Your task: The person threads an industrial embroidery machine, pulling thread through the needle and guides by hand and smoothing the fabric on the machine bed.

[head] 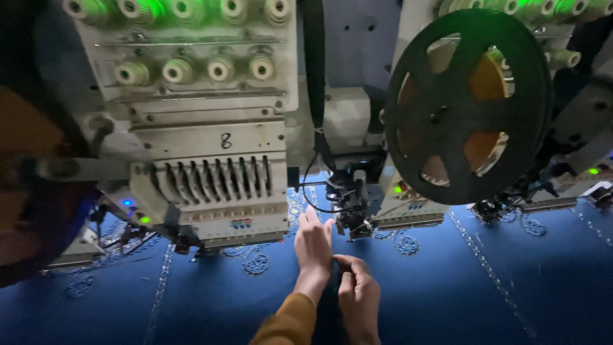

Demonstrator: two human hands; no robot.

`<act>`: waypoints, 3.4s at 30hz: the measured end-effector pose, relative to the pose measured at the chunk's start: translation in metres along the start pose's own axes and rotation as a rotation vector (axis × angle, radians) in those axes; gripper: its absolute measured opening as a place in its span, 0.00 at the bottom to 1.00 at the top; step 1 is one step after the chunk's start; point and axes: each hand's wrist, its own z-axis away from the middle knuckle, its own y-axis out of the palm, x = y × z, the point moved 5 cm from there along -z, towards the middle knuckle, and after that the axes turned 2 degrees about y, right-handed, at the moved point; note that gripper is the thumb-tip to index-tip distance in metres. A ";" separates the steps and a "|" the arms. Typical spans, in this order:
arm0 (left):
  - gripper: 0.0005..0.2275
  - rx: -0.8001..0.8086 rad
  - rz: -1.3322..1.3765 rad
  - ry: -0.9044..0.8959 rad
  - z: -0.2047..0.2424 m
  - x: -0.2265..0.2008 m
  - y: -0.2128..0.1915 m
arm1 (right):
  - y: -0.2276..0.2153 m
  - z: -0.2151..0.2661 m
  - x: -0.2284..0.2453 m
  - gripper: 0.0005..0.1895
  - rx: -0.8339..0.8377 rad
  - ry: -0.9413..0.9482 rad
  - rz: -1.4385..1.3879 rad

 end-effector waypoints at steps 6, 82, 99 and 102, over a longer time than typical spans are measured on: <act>0.03 0.044 0.023 -0.179 -0.026 0.012 0.028 | 0.001 0.001 0.003 0.22 -0.017 0.012 0.085; 0.41 -0.080 -0.626 0.214 0.190 0.043 -0.168 | 0.002 0.080 0.042 0.28 0.207 -0.266 0.264; 0.45 -0.170 -0.769 0.146 0.201 0.004 -0.154 | 0.082 -0.007 0.030 0.18 -0.082 -0.497 0.376; 0.53 -0.226 -0.740 0.123 0.185 -0.002 -0.160 | 0.102 -0.018 0.032 0.16 -0.100 -0.522 0.471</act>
